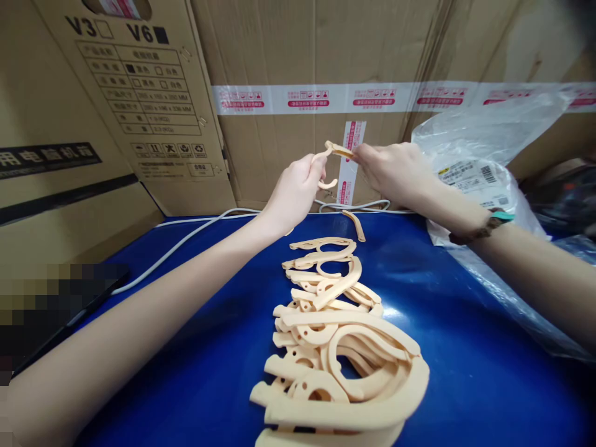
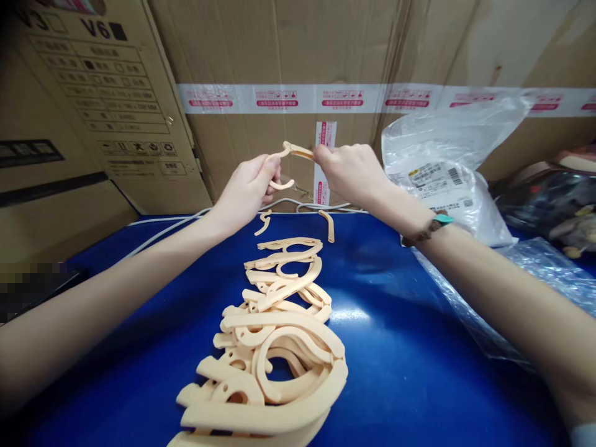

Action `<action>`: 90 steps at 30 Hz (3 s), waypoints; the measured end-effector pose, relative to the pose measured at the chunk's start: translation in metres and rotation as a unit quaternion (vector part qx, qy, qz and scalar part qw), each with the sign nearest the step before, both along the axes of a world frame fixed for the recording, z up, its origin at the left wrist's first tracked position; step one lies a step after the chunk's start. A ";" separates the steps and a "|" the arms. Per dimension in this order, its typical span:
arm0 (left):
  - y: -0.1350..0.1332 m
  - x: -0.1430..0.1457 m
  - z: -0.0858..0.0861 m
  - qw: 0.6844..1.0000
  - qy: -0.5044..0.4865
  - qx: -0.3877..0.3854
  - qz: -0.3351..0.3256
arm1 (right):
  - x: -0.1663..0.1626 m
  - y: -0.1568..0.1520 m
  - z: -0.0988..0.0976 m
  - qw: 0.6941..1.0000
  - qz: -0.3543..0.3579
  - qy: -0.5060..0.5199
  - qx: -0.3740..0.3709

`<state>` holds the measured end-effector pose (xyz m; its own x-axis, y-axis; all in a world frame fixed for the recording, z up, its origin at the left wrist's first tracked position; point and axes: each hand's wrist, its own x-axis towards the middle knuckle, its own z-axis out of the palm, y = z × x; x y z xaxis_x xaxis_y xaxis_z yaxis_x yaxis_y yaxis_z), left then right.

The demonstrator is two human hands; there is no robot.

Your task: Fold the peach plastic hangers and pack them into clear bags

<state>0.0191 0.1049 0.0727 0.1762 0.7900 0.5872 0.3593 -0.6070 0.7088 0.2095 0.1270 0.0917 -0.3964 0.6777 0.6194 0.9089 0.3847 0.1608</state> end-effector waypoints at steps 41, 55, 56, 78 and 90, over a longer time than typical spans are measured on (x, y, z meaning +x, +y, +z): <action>0.002 0.015 -0.003 0.984 -0.014 -0.172 -0.041 | -0.019 -0.008 -0.015 0.994 -0.012 -0.109 -0.026; 0.063 -0.037 -0.046 0.944 0.299 -0.095 0.106 | 0.024 0.043 -0.017 0.977 0.013 0.126 -0.172; 0.066 -0.040 -0.051 0.937 0.318 -0.087 0.115 | 0.024 0.041 -0.015 0.983 0.009 0.097 -0.156; 0.055 -0.030 -0.050 0.814 0.563 -0.103 0.099 | 0.047 0.066 -0.038 0.929 0.049 -0.116 -0.347; 0.010 -0.021 0.005 0.758 0.602 -0.222 -0.116 | 0.037 0.060 -0.041 0.923 0.088 -0.114 -0.358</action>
<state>-0.0019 0.1150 0.0772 0.5387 0.7280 -0.4240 0.8277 -0.5512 0.1052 0.2464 0.1869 0.0512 -0.6045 0.7931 -0.0746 0.7958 0.6054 -0.0123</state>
